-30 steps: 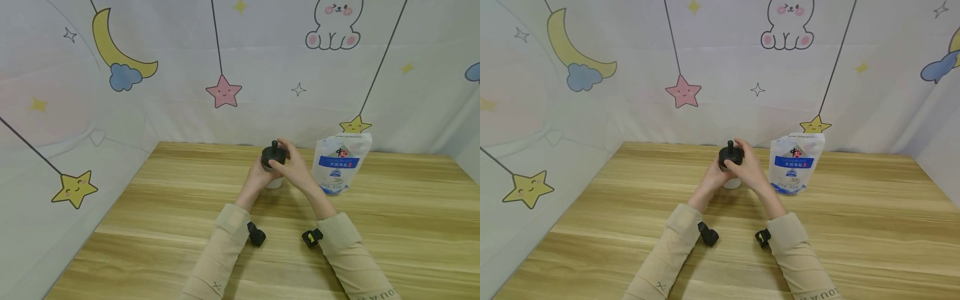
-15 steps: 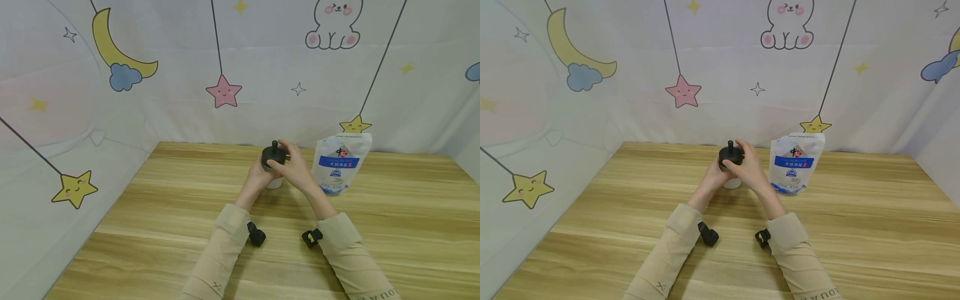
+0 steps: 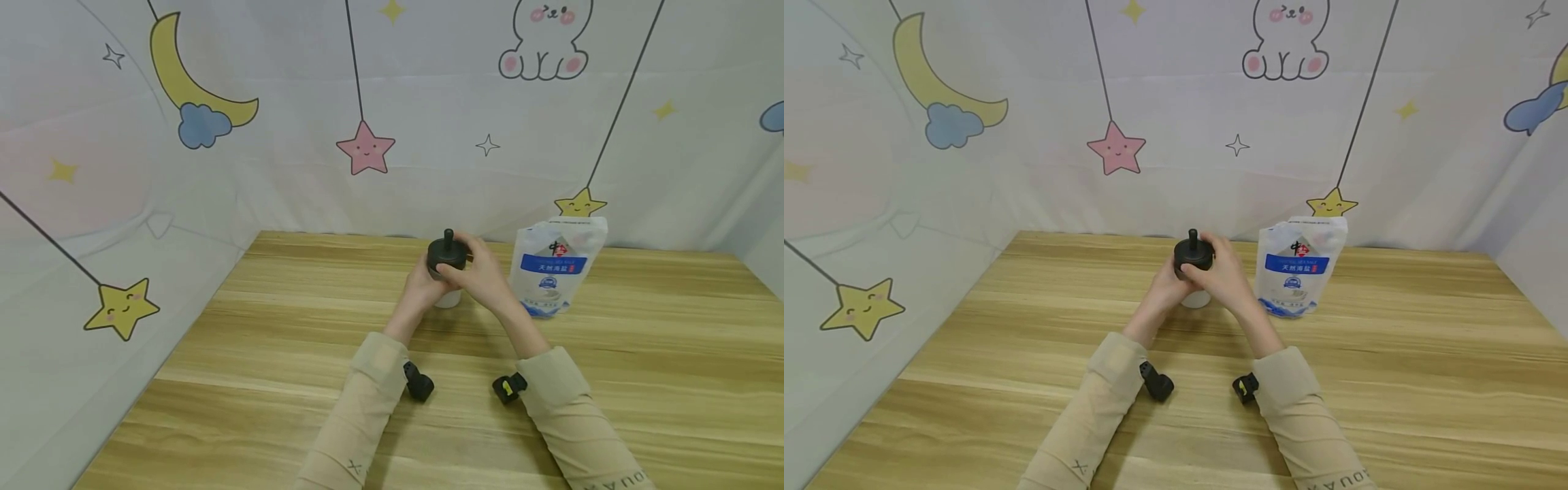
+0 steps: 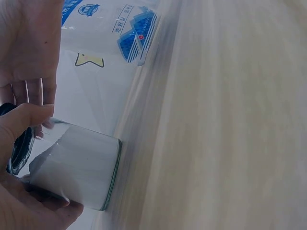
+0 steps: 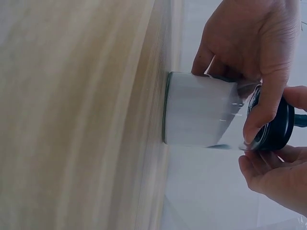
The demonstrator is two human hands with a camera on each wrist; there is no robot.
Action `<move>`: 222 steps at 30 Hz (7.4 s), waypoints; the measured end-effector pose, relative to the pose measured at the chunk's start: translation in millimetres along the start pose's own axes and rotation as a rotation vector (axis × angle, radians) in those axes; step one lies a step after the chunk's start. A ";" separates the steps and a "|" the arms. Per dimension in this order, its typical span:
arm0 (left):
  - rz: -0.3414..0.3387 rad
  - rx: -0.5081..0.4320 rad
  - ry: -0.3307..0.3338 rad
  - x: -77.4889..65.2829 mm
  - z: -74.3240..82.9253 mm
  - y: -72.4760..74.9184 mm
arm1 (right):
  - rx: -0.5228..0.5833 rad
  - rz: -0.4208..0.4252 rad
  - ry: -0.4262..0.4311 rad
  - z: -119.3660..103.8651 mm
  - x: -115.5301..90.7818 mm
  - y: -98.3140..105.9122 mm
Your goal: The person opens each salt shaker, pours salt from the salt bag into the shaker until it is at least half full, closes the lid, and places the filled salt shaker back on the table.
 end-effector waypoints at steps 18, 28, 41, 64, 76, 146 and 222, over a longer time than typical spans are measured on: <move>-0.006 -0.015 0.003 -2.4 1.1 0.1 | -0.008 -0.006 -0.057 6.8 0.8 -0.7; -0.002 -0.005 0.012 -1.5 -0.5 0.4 | 0.008 -0.011 -0.068 7.2 -0.2 -0.6; -0.001 -0.023 0.007 -2.6 0.8 1.3 | 0.007 0.029 -0.068 5.8 1.0 -0.4; 0.017 0.023 0.013 -3.6 1.4 1.8 | -0.009 0.042 -0.076 2.0 -1.1 -1.3; 0.019 0.024 -0.009 -1.9 3.1 1.1 | -0.012 0.044 -0.066 2.9 -0.2 -0.5; 0.002 -0.008 -0.006 -3.9 2.8 0.7 | -0.048 0.061 -0.083 1.4 -1.0 3.9; -0.003 -0.036 -0.024 -4.6 1.3 -1.7 | -0.027 0.017 -0.091 3.1 -0.4 1.7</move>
Point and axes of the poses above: each hand's wrist, its own x-axis towards the middle knuckle, its own y-axis out of the back of the hand, z = x × y, the point moved 9 cm from there along x, towards the middle knuckle, and after that the axes turned 2 degrees about z, right-handed, at the moved point
